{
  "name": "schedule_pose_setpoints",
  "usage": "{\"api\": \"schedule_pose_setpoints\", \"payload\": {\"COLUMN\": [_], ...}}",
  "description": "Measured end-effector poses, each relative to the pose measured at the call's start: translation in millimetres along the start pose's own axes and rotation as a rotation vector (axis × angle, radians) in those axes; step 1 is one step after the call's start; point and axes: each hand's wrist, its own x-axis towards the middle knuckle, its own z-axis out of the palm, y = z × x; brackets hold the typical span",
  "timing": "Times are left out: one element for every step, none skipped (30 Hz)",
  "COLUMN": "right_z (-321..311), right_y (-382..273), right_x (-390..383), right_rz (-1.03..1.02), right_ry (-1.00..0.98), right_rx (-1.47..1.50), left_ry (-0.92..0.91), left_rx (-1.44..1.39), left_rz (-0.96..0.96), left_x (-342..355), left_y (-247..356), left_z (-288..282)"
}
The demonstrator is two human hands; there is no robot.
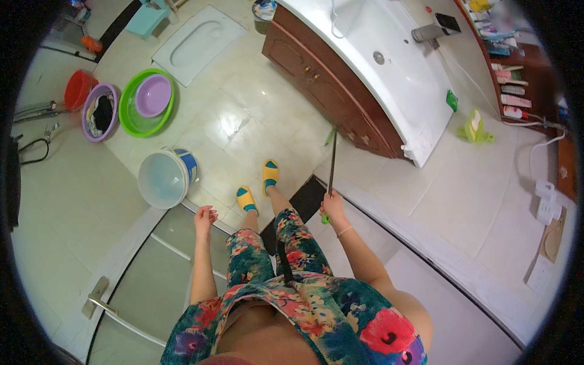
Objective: The person hand washes a dark garment in a green basin, wrings it out, and places it in a purple basin. They then pour soapy water into a bucket, use a squeegee to push water across the tiled floor, and empty the basins. Finally, they walk out of the bathroom and press a wall-mounted control panel.
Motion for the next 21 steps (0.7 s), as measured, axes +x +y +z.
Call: {"api": "schedule_pose_setpoints", "payload": {"right_z": [1.9,10.5,17.9,22.8,28.0,46.2,68.6,68.3,78.0,90.2,99.4,108.7,118.1,126.7,135.2,143.6,152.4,156.6,159.2,159.8,159.6], "right_y": [10.6,23.0,38.6,63.3,87.6,70.9,61.1,67.5,75.6,80.7,75.2,61.6,47.9,35.4,23.7,12.0,6.0,6.5,10.3,12.9,22.4], "right_x": [19.5,41.3,67.4,106.2,151.9,159.0,158.9,184.5,206.4,224.6,232.9,237.7,243.1,246.6,249.5,251.9,249.6,241.8,230.8,219.3,213.1], "right_rz": [-0.036,-0.076,-0.117,-0.145,-0.176,-0.209,-0.175,-0.178,-0.245,-0.357,-0.33,-0.279,-0.242,-0.217,-0.211,-0.203,-0.199,-0.201,-0.203,-0.208,-0.238], "right_ry": [0.046,0.093,0.142,0.195,0.244,0.283,0.3,0.283,0.295,0.409,0.373,0.319,0.291,0.283,0.297,0.31,0.314,0.286,0.258,0.234,0.173], "right_rx": [-0.032,-0.067,-0.104,-0.131,-0.165,-0.198,-0.142,-0.109,-0.139,-0.341,-0.291,-0.226,-0.19,-0.18,-0.214,-0.248,-0.29,-0.312,-0.332,-0.355,-0.394], "left_ry": [0.007,0.012,0.016,0.012,0.014,0.024,0.035,0.05,0.059,0.063,0.068,0.078,0.081,0.073,0.068,0.064,0.073,0.081,0.089,0.083,0.078], "left_rx": [0.001,-0.003,-0.008,0.01,0.013,0.016,0.018,0.042,0.065,0.092,0.101,0.106,0.114,0.105,0.096,0.084,0.068,0.054,0.041,0.04,0.04], "left_rz": [-0.005,-0.009,-0.014,-0.018,-0.027,-0.032,-0.038,-0.057,-0.068,-0.079,-0.091,-0.103,-0.112,-0.112,-0.115,-0.116,-0.113,-0.109,-0.104,-0.109,-0.113], "left_x": [-2.1,-2.5,-3.8,-6.2,-5.3,-0.6,3.7,-4.1,-7.9,-10.1,-11.4,-12.9,-12.9,-12.5,-13.6,-13.6,-14.8,-15.4,-15.6,-16.2,-17.1], "left_y": [-2.4,-3.4,-4.2,-3.4,-10.4,-21.2,-33.1,-40.4,-40.7,-42.1,-47.9,-54.5,-59.4,-63.8,-68.9,-74.5,-79.8,-85.6,-90.3,-91.4,-91.6], "left_z": [2.5,-0.1,-2.0,-3.4,-8.3,-16.5,-23.0,-11.9,-12.7,-13.5,-17.6,-20.5,-22.3,-23.9,-24.2,-26.0,-26.4,-25.4,-26.1,-25.2,-23.0]}}
